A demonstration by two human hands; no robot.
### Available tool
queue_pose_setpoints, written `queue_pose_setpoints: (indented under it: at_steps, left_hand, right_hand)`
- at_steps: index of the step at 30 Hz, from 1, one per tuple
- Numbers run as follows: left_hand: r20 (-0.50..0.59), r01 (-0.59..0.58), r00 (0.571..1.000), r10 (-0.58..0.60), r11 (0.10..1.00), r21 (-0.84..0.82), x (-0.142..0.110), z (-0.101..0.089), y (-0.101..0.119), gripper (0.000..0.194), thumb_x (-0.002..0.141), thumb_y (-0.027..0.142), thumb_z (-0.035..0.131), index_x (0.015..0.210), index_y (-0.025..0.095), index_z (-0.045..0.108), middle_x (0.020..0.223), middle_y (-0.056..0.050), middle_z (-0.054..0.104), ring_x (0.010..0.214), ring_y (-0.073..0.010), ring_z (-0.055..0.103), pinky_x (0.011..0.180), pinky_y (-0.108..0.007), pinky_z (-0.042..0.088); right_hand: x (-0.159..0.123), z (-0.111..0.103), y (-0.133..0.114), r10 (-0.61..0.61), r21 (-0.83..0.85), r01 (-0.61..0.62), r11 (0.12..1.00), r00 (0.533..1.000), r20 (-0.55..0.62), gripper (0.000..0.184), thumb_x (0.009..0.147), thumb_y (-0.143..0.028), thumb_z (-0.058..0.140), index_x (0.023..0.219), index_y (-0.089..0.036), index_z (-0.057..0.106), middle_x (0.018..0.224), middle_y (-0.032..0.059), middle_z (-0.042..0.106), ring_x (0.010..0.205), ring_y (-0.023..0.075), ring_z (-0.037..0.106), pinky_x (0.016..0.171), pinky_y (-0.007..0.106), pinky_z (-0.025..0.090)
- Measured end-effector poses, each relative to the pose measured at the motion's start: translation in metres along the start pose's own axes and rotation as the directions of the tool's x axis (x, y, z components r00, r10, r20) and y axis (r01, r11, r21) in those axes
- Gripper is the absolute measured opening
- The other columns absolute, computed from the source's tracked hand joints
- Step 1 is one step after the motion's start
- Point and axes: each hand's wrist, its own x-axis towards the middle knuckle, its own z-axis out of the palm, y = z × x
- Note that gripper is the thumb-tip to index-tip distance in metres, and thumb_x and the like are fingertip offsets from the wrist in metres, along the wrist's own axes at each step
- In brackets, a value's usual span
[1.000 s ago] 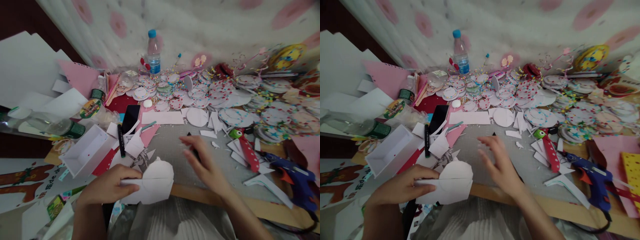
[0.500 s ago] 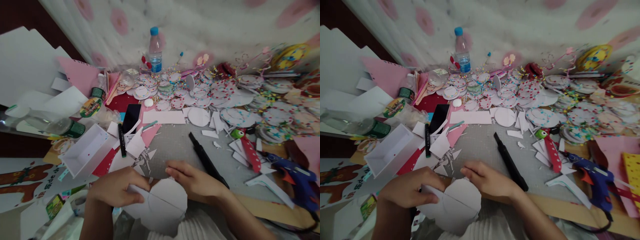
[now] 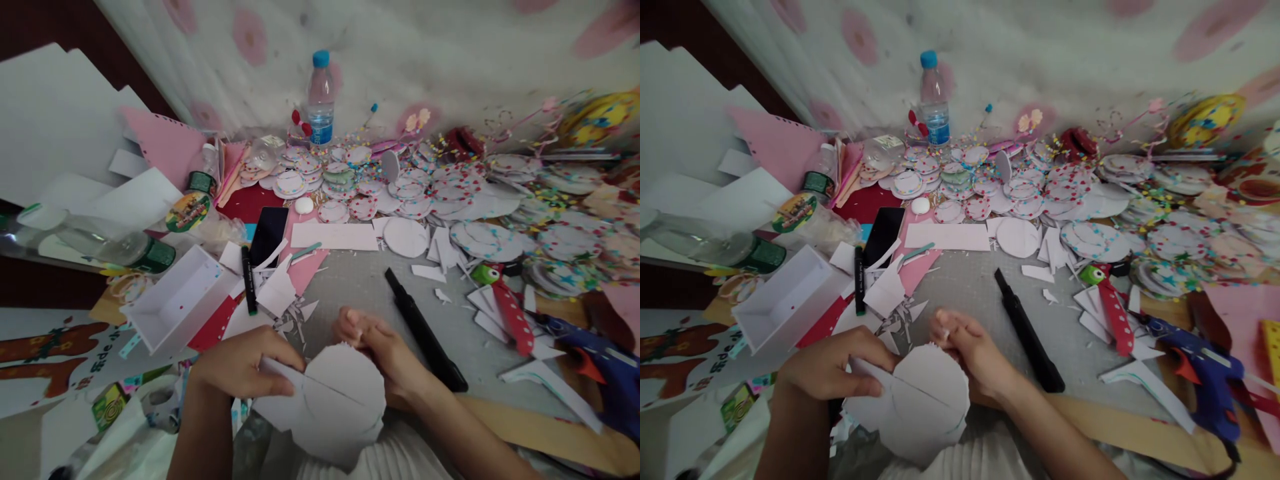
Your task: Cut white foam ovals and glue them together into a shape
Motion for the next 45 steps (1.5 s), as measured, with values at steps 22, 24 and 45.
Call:
queue_pose_setpoints:
  at_steps: [22,24,45]
  left_hand:
    - [-0.612,-0.325,0.762,-0.213,0.692,-0.645,0.036,0.015,-0.030,0.073,0.067,0.060,0.074,0.125,0.019,0.055,0.107,-0.011,0.068,0.092,-0.0240,0.065,0.080,-0.032,0.051]
    - [-0.647,-0.235,0.701,-0.300,0.759,-0.607,0.055,0.025,-0.025,0.061,0.071,0.043,0.077,0.122,0.018,0.053,0.110,-0.011,0.068,0.095,-0.0222,0.064,0.083,-0.030,0.049]
    - [-0.710,0.454,0.681,0.179,0.659,0.600,0.123,0.052,-0.003,0.090,0.075,0.061,0.064,0.141,0.009,0.032,0.145,-0.026,0.039,0.136,-0.0396,0.034,0.109,-0.058,0.032]
  right_hand:
    - [-0.019,-0.027,0.000,-0.456,-0.698,0.140,0.702,0.842,-0.289,0.023,0.093,-0.044,0.049,0.097,-0.024,0.057,0.075,-0.0014,0.054,0.064,0.0142,0.048,0.052,0.023,0.039]
    - [-0.027,-0.027,-0.001,-0.443,-0.726,0.147,0.672,0.865,-0.235,0.026,0.095,-0.043,0.044,0.100,-0.024,0.060,0.081,0.0013,0.059,0.071,0.0166,0.053,0.058,0.025,0.043]
    - [-0.103,-0.109,-0.028,-0.670,-0.710,0.229,0.666,0.601,-0.436,0.032,0.090,-0.037,0.054,0.121,-0.030,0.053,0.103,0.0064,0.069,0.071,0.0178,0.067,0.060,0.029,0.056]
